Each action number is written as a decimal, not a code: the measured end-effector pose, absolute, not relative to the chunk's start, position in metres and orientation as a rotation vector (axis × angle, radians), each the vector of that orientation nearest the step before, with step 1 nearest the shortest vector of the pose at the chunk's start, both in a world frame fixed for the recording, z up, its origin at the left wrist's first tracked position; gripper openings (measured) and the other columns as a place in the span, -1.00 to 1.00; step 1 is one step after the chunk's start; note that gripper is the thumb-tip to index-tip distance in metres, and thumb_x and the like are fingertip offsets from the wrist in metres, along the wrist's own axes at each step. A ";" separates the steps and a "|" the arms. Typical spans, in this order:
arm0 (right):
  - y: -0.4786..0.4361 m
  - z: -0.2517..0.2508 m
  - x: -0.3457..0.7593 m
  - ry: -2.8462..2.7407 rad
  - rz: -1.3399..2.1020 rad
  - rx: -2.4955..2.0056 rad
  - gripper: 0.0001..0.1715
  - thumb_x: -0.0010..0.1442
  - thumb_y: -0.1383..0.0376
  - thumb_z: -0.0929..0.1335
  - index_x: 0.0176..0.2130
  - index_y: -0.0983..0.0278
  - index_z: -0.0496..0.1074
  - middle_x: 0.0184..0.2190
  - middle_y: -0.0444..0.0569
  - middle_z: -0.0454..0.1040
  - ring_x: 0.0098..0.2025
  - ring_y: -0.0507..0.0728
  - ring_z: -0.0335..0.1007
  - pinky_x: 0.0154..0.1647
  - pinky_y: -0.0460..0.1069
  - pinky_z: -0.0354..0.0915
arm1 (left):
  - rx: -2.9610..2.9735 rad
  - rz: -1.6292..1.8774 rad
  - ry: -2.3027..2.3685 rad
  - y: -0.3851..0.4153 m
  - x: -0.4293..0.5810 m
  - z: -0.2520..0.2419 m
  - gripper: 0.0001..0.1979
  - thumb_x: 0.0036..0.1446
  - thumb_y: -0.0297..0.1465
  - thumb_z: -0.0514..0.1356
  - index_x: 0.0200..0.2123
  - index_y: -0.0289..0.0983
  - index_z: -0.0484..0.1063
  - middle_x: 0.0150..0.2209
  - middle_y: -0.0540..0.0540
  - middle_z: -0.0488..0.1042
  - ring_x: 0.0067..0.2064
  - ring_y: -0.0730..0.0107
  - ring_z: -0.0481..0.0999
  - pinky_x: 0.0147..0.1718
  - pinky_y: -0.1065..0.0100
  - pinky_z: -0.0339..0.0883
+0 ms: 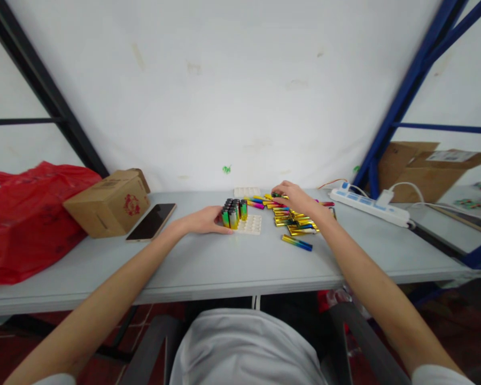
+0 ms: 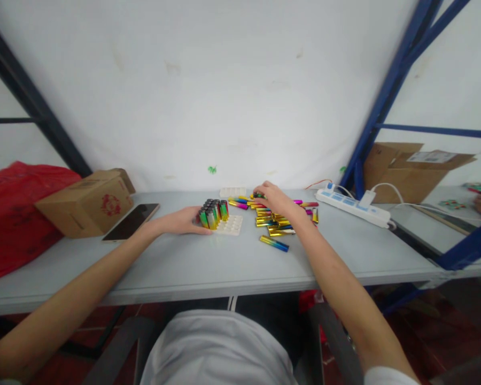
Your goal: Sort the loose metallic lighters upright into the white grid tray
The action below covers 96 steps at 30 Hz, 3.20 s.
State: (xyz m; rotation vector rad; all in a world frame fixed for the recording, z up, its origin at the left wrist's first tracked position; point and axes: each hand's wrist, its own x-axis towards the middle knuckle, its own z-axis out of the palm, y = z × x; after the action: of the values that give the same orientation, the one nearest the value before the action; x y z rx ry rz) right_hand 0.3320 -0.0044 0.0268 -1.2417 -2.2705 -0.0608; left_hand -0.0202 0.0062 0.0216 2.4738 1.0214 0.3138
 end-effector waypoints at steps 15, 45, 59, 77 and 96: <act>-0.022 0.015 0.275 -1.855 0.411 -1.239 -0.55 0.33 -0.10 0.24 -0.18 0.21 0.33 -0.57 -0.26 0.29 -0.52 0.03 0.16 -0.46 -0.09 0.05 | 2.469 0.316 0.963 0.006 -0.020 0.021 -0.33 -0.09 0.12 0.38 -0.09 -0.27 0.49 -0.24 -0.08 0.58 -0.24 0.20 0.52 -0.27 0.34 0.36; -0.031 0.019 0.259 -1.988 -0.050 -1.467 -0.51 0.39 0.11 0.26 -0.50 0.28 0.42 -0.57 -0.10 0.40 -0.48 0.05 0.16 -0.38 -0.04 -0.04 | 2.517 0.257 0.975 0.006 -0.020 0.021 -0.31 -0.01 0.11 0.34 -0.01 -0.30 0.46 -0.18 -0.10 0.57 -0.26 0.23 0.50 -0.31 0.35 0.34; -0.033 0.020 0.262 -2.032 -0.097 -1.458 -0.59 0.46 0.04 0.22 -0.26 0.24 0.44 -0.43 -0.05 0.51 -0.37 0.13 0.38 -0.33 -0.03 0.01 | 2.505 0.282 0.972 0.008 -0.020 0.020 -0.32 -0.02 0.10 0.36 -0.01 -0.30 0.46 -0.17 -0.10 0.58 -0.24 0.23 0.51 -0.30 0.35 0.35; -0.035 0.016 0.256 -2.210 0.153 -1.139 -0.57 0.42 0.05 0.30 -0.36 0.28 0.43 -0.49 -0.09 0.55 -0.46 0.06 0.40 -0.38 -0.07 0.13 | 2.506 0.268 0.977 0.007 -0.021 0.020 -0.32 -0.02 0.09 0.36 0.01 -0.29 0.47 -0.15 -0.10 0.58 -0.23 0.24 0.50 -0.29 0.35 0.33; -0.026 0.018 0.259 -2.399 -0.131 -1.347 -0.42 0.50 0.00 0.17 -0.28 0.27 0.55 -0.39 0.00 0.56 -0.36 0.11 0.41 -0.28 -0.05 0.12 | 2.511 0.281 0.960 0.009 -0.020 0.017 -0.32 -0.03 0.11 0.35 -0.01 -0.28 0.46 -0.15 -0.10 0.57 -0.21 0.21 0.51 -0.27 0.34 0.34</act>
State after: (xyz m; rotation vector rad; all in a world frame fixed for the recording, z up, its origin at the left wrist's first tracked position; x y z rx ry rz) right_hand 0.2591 -0.0260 0.0180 -1.3470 -2.3985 -0.1308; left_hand -0.0204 0.0093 0.0174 2.5111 0.9601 0.2809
